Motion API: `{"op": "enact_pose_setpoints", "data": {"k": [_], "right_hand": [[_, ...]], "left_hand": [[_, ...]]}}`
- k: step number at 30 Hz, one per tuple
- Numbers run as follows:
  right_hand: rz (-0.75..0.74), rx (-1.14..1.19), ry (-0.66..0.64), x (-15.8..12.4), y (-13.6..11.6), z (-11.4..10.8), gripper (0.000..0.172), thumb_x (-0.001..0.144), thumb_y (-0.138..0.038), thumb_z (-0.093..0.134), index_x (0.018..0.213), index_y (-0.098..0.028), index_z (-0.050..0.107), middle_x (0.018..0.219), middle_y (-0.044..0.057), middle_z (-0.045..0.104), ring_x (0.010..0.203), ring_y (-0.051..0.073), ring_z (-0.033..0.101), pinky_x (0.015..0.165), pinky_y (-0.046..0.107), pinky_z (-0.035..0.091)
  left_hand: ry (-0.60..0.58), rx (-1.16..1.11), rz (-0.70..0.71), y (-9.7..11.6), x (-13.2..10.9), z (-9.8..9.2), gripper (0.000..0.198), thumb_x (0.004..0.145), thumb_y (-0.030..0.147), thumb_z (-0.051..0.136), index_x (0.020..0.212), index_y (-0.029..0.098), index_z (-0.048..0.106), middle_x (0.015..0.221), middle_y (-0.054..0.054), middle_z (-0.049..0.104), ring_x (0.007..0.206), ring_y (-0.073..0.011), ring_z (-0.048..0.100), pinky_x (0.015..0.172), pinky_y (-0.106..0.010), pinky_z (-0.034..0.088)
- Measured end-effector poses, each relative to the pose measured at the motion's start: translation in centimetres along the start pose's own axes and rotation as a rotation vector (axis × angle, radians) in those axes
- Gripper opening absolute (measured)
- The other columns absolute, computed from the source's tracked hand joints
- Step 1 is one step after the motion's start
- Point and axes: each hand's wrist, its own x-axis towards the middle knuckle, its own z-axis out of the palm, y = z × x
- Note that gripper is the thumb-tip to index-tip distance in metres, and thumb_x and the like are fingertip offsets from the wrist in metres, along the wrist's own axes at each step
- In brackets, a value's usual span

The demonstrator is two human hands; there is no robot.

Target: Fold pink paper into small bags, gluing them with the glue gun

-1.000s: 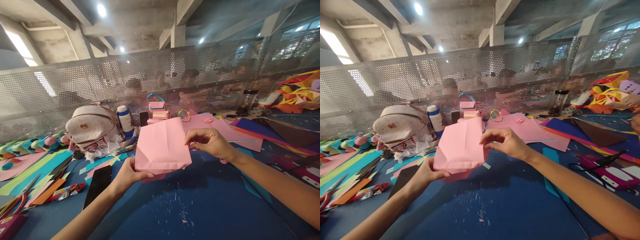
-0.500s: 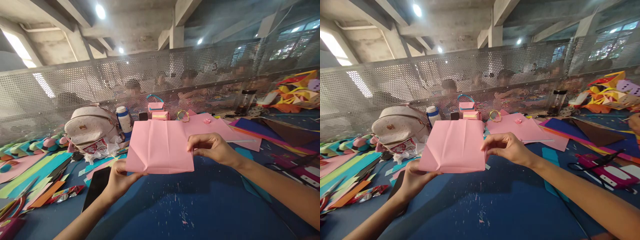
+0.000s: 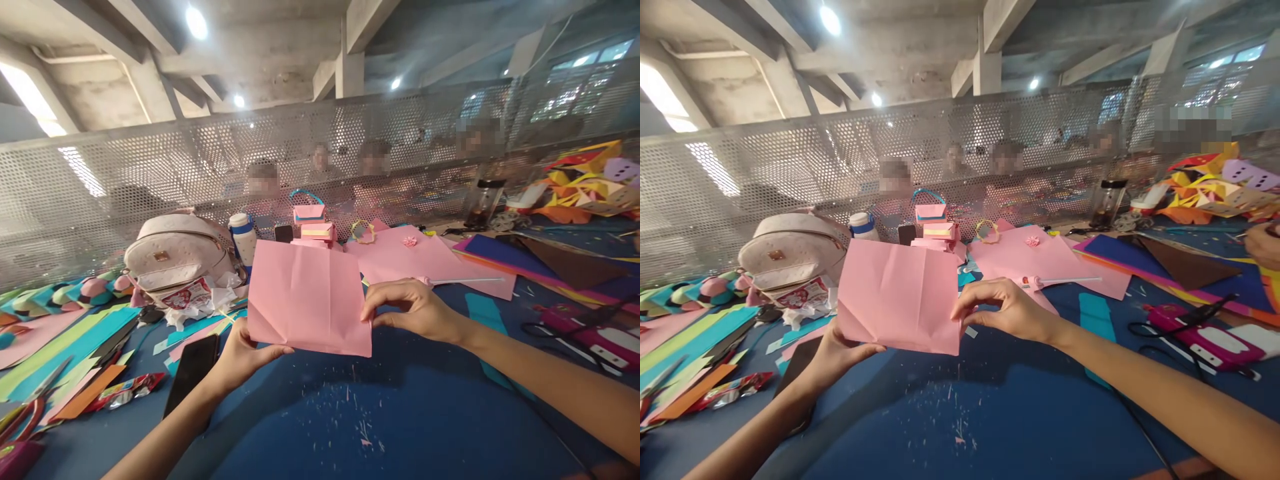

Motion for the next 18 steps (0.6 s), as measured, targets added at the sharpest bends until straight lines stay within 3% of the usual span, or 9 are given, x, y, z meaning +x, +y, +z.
{"op": "enact_pose_setpoints", "data": {"k": [5, 10, 14, 16, 18], "right_hand": [[0.034, 0.007, 0.05, -0.2, 0.6, 0.3, 0.006, 0.082, -0.019, 0.07, 0.087, -0.017, 0.072, 0.083, 0.004, 0.069, 0.077, 0.012, 0.063, 0.07, 0.023, 0.053], [-0.035, -0.046, 0.078, -0.6, 0.7, 0.5, 0.004, 0.083, -0.018, 0.069, 0.087, -0.017, 0.071, 0.08, 0.003, 0.069, 0.075, 0.011, 0.063, 0.069, 0.023, 0.053], [-0.14, -0.166, -0.013, -1.2, 0.5, 0.9, 0.011, 0.086, -0.013, 0.065, 0.094, -0.017, 0.071, 0.085, 0.005, 0.07, 0.08, 0.012, 0.064, 0.073, 0.023, 0.052], [-0.175, -0.216, -0.113, -1.5, 0.5, 1.3, 0.014, 0.089, -0.012, 0.061, 0.099, -0.016, 0.07, 0.089, 0.006, 0.069, 0.084, 0.012, 0.063, 0.075, 0.023, 0.051], [-0.207, -0.255, -0.21, -1.8, 0.6, 1.7, 0.016, 0.091, -0.013, 0.058, 0.102, -0.014, 0.068, 0.09, 0.007, 0.068, 0.086, 0.012, 0.063, 0.076, 0.023, 0.05]], "left_hand": [[-0.006, -0.001, 0.005, 0.2, -0.2, 0.2, 0.037, 0.061, 0.035, 0.083, 0.043, 0.014, 0.058, 0.045, 0.0, 0.055, 0.042, -0.0095, 0.046, 0.039, -0.019, 0.04], [0.008, -0.009, 0.17, 0.5, 0.1, 0.1, 0.041, 0.072, 0.03, 0.074, 0.041, 0.013, 0.054, 0.041, 0.003, 0.048, 0.04, -0.0061, 0.039, 0.039, -0.018, 0.034], [-0.03, 0.103, 0.216, -0.4, 0.0, -0.4, 0.038, 0.077, 0.023, 0.065, 0.042, 0.014, 0.055, 0.046, 0.002, 0.055, 0.049, -0.0087, 0.05, 0.052, -0.019, 0.045], [-0.125, 0.146, 0.123, -1.1, -0.6, -0.6, 0.029, 0.079, 0.024, 0.064, 0.051, 0.015, 0.063, 0.057, 0.0, 0.065, 0.061, -0.0128, 0.061, 0.063, -0.023, 0.052], [-0.205, 0.175, -0.004, -2.0, -1.6, -0.7, 0.013, 0.079, 0.026, 0.064, 0.075, 0.017, 0.073, 0.081, -0.004, 0.074, 0.079, -0.018, 0.068, 0.074, -0.028, 0.056]]}}
